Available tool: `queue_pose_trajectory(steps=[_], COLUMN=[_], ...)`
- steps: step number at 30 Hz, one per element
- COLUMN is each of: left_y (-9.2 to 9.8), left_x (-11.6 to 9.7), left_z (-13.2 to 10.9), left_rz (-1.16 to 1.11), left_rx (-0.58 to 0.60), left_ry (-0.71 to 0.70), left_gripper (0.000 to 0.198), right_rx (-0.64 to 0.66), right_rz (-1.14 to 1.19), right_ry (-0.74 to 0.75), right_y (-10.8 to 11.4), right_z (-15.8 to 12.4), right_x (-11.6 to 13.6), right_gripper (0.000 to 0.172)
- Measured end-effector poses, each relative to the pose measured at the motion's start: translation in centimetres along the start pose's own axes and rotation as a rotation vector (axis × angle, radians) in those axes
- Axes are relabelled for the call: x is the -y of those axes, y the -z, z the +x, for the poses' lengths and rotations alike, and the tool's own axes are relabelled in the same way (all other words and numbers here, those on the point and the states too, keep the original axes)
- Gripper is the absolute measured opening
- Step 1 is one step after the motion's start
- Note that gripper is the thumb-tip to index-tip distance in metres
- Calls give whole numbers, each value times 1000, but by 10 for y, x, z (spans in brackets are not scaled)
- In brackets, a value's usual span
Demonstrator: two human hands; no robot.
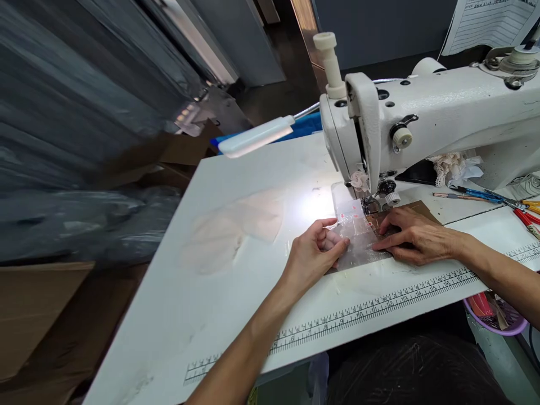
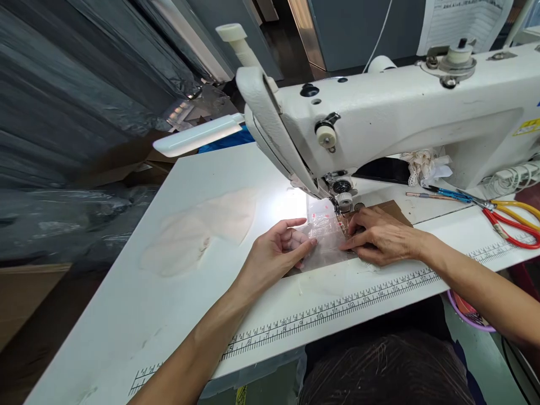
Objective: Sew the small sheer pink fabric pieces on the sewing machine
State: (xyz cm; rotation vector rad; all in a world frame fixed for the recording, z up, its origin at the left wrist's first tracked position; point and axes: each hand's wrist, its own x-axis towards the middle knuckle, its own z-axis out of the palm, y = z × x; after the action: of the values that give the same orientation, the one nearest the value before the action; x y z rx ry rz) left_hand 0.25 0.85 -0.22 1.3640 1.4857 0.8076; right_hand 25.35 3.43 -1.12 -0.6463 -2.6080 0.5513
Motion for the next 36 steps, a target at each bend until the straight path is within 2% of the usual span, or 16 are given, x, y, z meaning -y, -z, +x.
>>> queue_pose_trajectory(steps=[3, 5, 7, 9, 10, 12, 14, 15, 20, 25, 28, 32, 36], left_y=[3, 6, 8, 8, 7, 2, -4, -6, -10, -2, 0, 3, 6], left_x=[3, 4, 4, 2, 1, -1, 0, 1, 6, -5, -8, -3, 1], left_z=[0, 1, 2, 5, 7, 13, 20, 22, 33, 50, 58, 60, 57], left_rz=[8, 71, 250, 515, 644, 836, 932, 962, 1114, 1235, 1215, 1117, 1027], left_rx=[28, -13, -152, -255, -242, -99, 48, 87, 150, 176, 175, 164, 198], left_ry=[-9, -78, -258, -524, -667, -907, -1047, -1072, -1008, -938, -935, -916, -868], left_gripper=[51, 47, 35, 25, 24, 27, 29, 29, 34, 38, 41, 40, 42], right_rx=[40, 45, 46, 46, 41, 26, 9, 0, -23, -9, -30, -129, -130], right_rz=[-63, -74, -78, -82, -85, -92, -100, -101, -118, -144, -135, -125, -135], right_ry=[-8, -9, -5, -3, -2, -3, 1, 8, -3, -90, -119, -144, -149], right_y=[-1, -1, -1, -1, -1, -2, -2, -3, -7, -5, -7, -18, -22], right_z=[0, 0, 0, 0, 0, 0, 0, 0, 4, 20, 24, 16, 11], right_x=[2, 2, 2, 3, 3, 4, 5, 5, 3, 1, -1, -5, -5], right_gripper=[35, 35, 34, 35, 35, 35, 34, 33, 32, 31, 30, 28, 28])
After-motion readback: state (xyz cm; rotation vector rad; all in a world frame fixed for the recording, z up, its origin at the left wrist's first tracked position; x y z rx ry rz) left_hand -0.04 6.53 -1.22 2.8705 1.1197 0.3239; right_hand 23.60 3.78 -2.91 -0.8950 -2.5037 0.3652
